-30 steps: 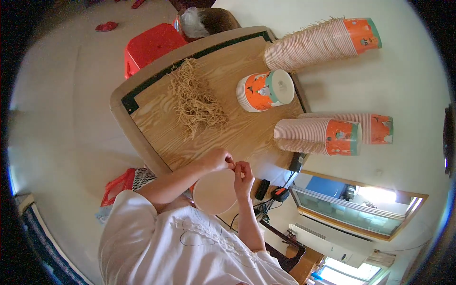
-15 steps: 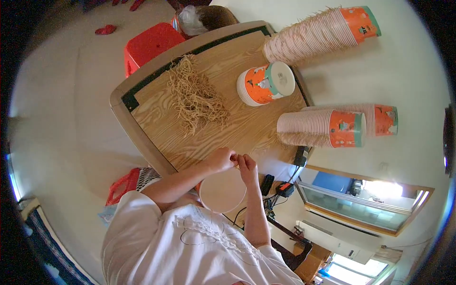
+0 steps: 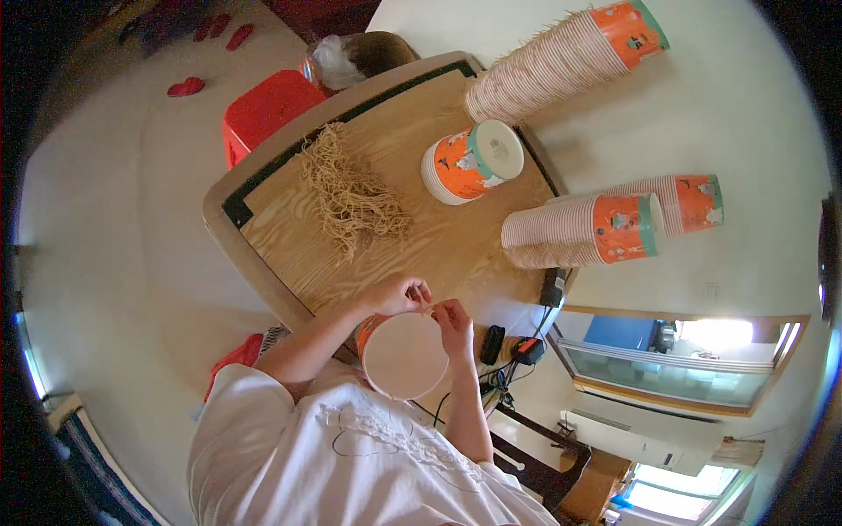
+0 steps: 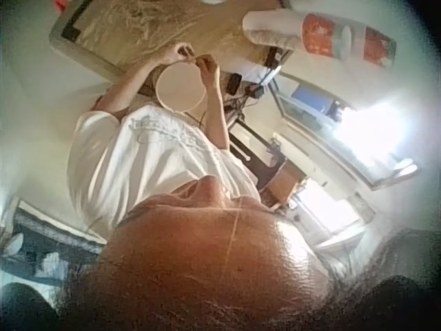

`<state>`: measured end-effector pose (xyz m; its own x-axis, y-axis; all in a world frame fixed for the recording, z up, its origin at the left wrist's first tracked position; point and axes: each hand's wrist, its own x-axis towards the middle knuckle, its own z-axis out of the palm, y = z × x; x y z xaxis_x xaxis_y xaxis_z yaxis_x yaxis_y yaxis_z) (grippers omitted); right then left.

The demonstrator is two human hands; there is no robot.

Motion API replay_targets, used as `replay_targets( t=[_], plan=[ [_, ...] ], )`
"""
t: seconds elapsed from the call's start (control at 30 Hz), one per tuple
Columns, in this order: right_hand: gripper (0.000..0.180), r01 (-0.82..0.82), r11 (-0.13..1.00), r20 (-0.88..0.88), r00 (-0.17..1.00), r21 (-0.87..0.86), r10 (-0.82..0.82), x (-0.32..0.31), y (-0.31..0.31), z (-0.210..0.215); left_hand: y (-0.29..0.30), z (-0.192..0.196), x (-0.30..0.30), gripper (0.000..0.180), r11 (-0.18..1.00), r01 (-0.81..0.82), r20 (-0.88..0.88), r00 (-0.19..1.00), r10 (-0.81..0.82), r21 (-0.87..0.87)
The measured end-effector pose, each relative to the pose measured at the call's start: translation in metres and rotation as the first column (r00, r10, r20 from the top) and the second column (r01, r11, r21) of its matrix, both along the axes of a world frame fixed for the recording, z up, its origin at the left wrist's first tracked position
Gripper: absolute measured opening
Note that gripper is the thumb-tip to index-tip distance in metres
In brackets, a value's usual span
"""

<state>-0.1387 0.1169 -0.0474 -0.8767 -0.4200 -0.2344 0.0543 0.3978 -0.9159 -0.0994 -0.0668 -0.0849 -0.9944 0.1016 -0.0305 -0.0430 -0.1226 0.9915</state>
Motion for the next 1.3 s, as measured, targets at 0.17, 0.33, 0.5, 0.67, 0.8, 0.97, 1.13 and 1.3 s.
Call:
replay_targets(
  t=[0.17,0.33,0.5,0.67,0.8,0.97,1.13,1.3],
  plan=[
    [0.01,-0.032,0.995,-0.052,0.998,0.1,0.037,-0.002,0.002,-0.003,0.002,0.008,-0.009,0.013,0.988,0.024,0.002,1.0,-0.024,-0.151],
    [0.011,-0.029,0.96,-0.143,0.987,0.28,0.072,-0.002,-0.007,0.0,-0.002,-0.005,-0.004,0.007,0.986,0.026,-0.012,1.0,-0.029,-0.168],
    [0.016,-0.006,0.96,-0.228,0.971,0.28,0.073,-0.01,-0.011,-0.002,0.001,-0.012,0.0,0.013,0.962,-0.045,-0.148,0.989,0.005,-0.269],
    [0.017,0.026,0.957,-0.23,0.972,0.289,0.043,-0.004,-0.021,0.003,0.001,-0.015,0.002,0.014,0.953,-0.036,-0.186,0.982,-0.022,-0.302],
    [0.017,0.019,0.948,-0.207,0.977,0.317,0.049,-0.007,-0.019,0.002,-0.001,-0.009,0.0,0.014,0.925,0.008,-0.212,0.973,-0.095,-0.379],
    [0.017,0.025,0.983,-0.082,0.997,0.181,-0.01,-0.005,-0.016,-0.003,0.001,-0.006,-0.001,0.013,0.925,-0.007,-0.187,0.98,-0.07,-0.381],
    [0.014,-0.037,0.988,-0.042,0.998,0.147,0.044,-0.006,-0.015,0.001,-0.001,0.002,-0.004,0.011,0.893,-0.014,-0.257,0.96,-0.114,-0.449],
    [0.013,-0.069,0.984,-0.046,0.996,0.165,0.077,-0.001,-0.011,0.005,-0.001,0.014,-0.001,0.013,0.881,0.098,-0.173,0.965,-0.198,-0.462]
  ],
)
